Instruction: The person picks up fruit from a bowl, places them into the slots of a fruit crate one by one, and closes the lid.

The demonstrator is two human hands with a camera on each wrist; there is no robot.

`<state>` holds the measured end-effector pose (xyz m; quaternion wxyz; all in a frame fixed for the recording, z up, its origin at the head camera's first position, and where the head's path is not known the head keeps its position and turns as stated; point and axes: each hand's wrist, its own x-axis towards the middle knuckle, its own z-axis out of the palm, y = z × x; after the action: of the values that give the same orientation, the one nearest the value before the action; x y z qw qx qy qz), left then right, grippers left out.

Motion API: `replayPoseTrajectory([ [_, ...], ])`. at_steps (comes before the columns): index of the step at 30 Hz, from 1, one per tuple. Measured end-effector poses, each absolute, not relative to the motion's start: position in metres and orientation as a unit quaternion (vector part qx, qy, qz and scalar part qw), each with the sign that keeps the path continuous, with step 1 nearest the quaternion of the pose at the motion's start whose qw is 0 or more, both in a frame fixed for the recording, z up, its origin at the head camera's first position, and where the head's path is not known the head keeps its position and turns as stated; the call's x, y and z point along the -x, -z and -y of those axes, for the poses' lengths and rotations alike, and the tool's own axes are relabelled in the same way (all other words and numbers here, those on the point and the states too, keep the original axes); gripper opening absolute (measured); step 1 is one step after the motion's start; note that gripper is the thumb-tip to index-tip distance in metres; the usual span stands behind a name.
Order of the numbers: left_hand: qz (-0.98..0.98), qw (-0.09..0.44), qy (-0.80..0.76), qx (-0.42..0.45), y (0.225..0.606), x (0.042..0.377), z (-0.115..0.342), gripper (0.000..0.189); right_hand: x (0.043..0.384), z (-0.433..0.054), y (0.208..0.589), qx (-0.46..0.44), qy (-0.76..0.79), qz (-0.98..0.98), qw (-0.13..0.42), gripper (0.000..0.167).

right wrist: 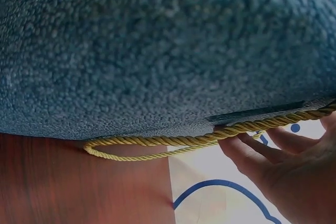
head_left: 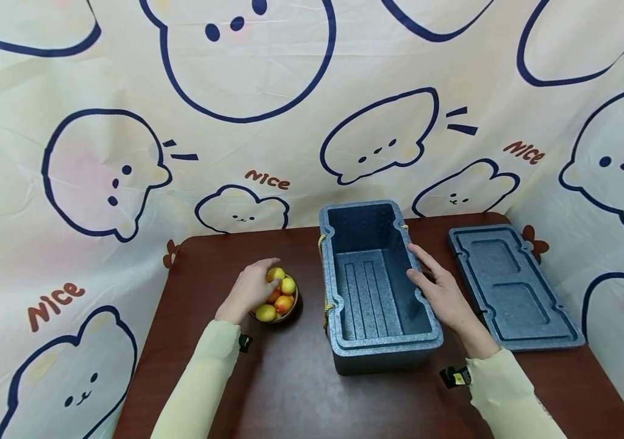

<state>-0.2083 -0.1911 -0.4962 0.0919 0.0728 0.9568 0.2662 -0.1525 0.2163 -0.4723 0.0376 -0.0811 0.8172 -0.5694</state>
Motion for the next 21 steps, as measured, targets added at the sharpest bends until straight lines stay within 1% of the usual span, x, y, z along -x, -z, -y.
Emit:
replayPoseTrajectory([
  [7,-0.961,0.102,-0.235,-0.104,0.4932,0.212,0.1859,0.042,0.1515,-0.2159,0.4715,0.079,0.571,-0.816,0.036,0.057],
  [21,-0.963,0.094,-0.218,-0.127,0.4956,0.2127,0.1815,0.038,0.1521,-0.2149,0.4742,0.08,0.571,-0.817,0.027,0.056],
])
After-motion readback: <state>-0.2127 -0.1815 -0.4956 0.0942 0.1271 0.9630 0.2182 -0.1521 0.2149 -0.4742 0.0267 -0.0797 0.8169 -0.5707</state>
